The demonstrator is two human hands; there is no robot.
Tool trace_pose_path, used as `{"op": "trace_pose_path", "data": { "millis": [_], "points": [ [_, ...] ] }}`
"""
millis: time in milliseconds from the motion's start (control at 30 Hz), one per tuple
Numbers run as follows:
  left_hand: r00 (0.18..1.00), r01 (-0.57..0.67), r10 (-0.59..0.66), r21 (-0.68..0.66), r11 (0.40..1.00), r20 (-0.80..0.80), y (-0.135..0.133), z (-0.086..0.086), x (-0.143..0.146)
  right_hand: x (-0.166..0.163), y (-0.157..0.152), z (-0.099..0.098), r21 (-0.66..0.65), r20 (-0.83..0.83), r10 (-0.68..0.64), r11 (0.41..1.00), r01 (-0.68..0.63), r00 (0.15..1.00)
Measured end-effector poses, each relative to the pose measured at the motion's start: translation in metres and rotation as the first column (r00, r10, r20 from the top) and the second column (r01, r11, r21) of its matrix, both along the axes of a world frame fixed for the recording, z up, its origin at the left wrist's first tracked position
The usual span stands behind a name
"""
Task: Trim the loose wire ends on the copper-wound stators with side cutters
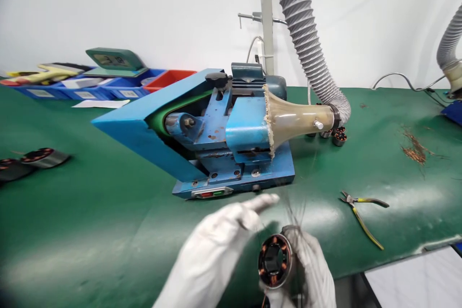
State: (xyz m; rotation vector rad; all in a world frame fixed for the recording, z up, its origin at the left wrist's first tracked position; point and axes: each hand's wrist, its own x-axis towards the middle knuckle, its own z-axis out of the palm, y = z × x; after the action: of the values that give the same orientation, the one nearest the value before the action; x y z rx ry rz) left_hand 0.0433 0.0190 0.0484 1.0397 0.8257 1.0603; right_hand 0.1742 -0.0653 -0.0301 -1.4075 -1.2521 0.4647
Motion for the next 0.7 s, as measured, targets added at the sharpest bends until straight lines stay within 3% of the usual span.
{"op": "trace_pose_path", "data": {
  "millis": [67,200,267,367,433,600,700],
  "points": [
    [0.995,-0.095,0.093,-0.048,0.994,-0.034,0.001,-0.005,-0.004,0.002,0.000,0.002,-0.013,-0.039,-0.021,1.000,0.021,0.999],
    [0.962,0.051,-0.088,-0.144,0.988,-0.258,0.002,-0.008,0.000,0.009,-0.004,0.003,-0.096,-0.073,0.015,0.995,-0.022,0.997],
    [0.969,-0.034,0.008,-0.104,0.994,-0.245,0.001,-0.009,0.001,0.012,-0.005,0.002,-0.114,-0.073,0.029,0.993,-0.037,0.997],
    [0.966,-0.257,0.254,-0.044,0.966,-0.047,-0.002,-0.006,-0.005,0.014,-0.005,0.000,-0.086,-0.053,0.016,0.996,-0.020,0.998],
    [0.955,-0.295,0.297,-0.046,0.954,0.024,-0.003,-0.003,-0.010,0.015,-0.003,-0.001,-0.061,-0.035,-0.007,0.998,0.005,0.999],
    [0.964,-0.101,0.064,-0.133,0.986,-0.257,-0.003,-0.001,0.004,0.011,-0.001,-0.007,-0.047,-0.072,-0.013,0.999,0.010,0.997],
    [0.964,-0.056,0.015,-0.148,0.987,-0.264,0.002,-0.003,0.014,0.005,-0.003,-0.016,-0.057,-0.119,-0.013,0.998,0.007,0.993]
  ]
}}
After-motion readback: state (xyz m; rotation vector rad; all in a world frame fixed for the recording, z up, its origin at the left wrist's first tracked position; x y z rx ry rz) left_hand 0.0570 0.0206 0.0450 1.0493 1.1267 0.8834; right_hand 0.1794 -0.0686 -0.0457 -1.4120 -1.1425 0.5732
